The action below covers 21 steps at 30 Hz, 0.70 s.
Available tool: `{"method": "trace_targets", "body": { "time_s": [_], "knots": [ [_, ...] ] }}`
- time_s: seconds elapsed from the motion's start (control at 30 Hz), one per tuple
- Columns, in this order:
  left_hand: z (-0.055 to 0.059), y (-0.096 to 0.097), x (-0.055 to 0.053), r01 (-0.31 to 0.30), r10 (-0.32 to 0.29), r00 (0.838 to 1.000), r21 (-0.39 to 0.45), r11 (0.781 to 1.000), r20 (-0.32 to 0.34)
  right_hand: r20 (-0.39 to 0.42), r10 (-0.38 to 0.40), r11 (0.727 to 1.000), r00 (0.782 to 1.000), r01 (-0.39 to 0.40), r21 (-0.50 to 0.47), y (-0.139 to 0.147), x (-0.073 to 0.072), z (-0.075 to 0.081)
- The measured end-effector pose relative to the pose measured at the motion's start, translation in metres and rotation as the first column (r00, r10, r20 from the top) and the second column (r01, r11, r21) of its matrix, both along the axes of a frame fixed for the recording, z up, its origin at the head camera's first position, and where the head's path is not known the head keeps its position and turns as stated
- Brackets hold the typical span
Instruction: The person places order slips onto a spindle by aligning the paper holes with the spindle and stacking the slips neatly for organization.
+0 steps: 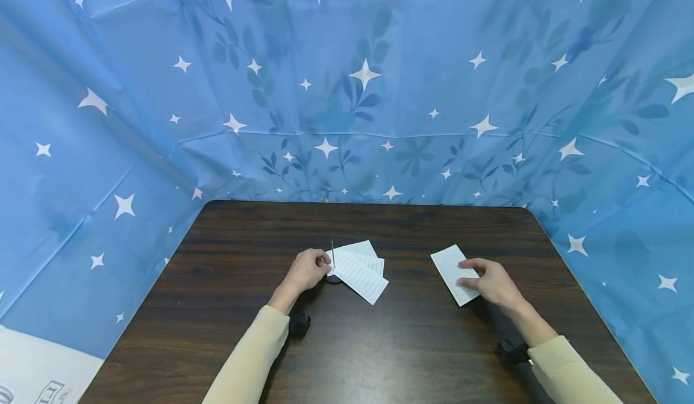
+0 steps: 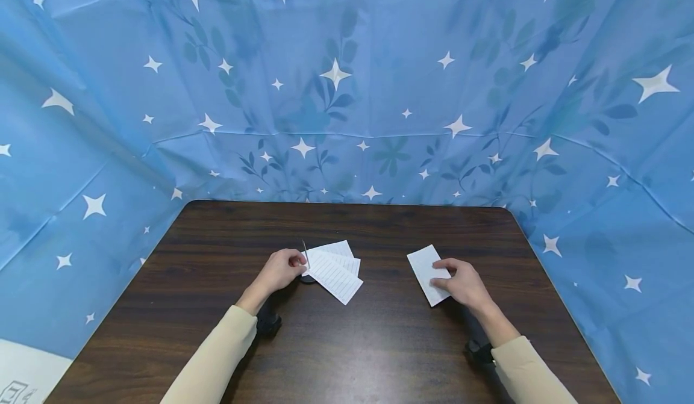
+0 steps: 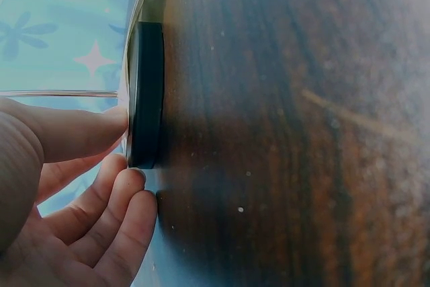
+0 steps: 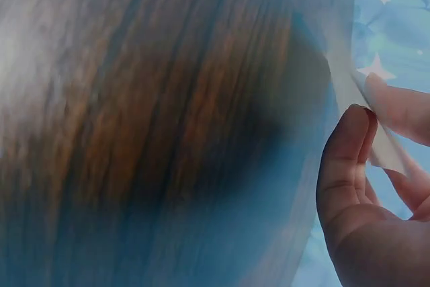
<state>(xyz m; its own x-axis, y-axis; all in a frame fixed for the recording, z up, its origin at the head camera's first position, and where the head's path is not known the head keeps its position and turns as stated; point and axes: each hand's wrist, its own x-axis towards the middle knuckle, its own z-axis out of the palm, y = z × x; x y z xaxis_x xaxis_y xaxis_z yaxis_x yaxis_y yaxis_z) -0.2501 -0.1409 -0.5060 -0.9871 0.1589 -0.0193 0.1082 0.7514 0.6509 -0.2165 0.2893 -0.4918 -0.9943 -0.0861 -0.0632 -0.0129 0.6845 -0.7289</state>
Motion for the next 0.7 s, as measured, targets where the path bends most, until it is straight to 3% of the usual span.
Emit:
{"method": "trace_targets", "body": {
  "time_s": [0.37, 0.7],
  "knots": [
    [0.001, 0.000, 0.000, 0.008, -0.008, 1.000, 0.007, 1.000, 0.004, -0.041, 0.019, 0.996, 0.999, -0.016, 0.086, -0.016, -0.002, 0.003],
    [0.001, -0.001, -0.001, 0.011, -0.011, 1.000, 0.017, 1.000, 0.000, -0.040, 0.110, 0.982, 0.993, -0.102, 0.160, -0.034, -0.003, 0.009]
  ]
}}
